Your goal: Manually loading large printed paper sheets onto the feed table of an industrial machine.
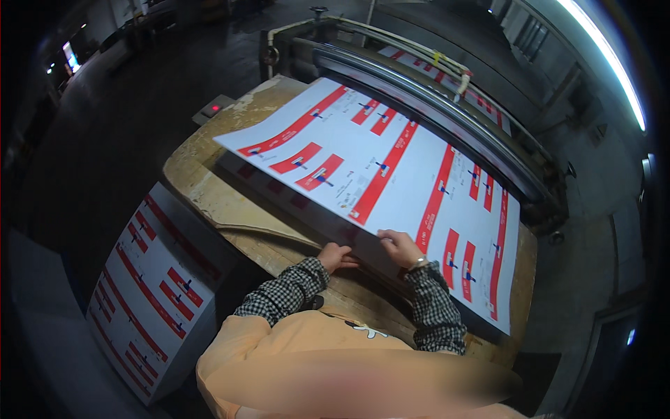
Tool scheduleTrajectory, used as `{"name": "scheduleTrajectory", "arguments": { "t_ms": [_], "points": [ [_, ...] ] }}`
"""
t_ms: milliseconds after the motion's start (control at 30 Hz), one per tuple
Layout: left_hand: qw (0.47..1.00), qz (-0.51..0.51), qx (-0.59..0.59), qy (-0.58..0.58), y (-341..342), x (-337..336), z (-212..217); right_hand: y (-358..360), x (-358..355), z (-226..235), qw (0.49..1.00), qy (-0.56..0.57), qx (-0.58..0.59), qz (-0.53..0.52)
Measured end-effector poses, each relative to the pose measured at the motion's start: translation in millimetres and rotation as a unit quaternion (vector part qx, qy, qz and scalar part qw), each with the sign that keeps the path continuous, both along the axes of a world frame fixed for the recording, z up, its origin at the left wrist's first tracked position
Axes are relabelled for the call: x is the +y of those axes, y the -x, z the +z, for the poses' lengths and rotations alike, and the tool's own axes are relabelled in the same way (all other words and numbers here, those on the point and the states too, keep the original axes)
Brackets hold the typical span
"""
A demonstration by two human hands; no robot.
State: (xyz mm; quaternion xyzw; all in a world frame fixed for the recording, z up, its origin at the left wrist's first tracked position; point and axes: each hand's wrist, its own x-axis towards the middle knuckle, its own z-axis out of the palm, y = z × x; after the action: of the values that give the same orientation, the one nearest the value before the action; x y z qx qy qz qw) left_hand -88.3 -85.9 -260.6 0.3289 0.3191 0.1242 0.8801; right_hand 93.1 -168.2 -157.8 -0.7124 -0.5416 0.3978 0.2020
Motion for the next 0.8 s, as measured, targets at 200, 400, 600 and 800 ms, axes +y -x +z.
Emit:
{"name": "scheduleTrajectory", "arguments": {
  "t_ms": [200,400,600,800],
  "points": [
    [0.999,0.024,0.000,0.031,-4,-4,-4,16,-18,-5,0.993,-0.113,-0.008,-0.022],
    [1.000,0.026,0.010,0.006,-5,0,-4,14,-19,-57,0.996,-0.087,-0.006,-0.009],
    [0.999,0.015,-0.006,0.039,-4,1,2,-19,20,-80,0.968,-0.120,-0.152,-0.159],
    [1.000,0.012,-0.016,0.019,-3,-3,4,13,4,-61,0.953,0.026,-0.288,0.089]
  ]
}}
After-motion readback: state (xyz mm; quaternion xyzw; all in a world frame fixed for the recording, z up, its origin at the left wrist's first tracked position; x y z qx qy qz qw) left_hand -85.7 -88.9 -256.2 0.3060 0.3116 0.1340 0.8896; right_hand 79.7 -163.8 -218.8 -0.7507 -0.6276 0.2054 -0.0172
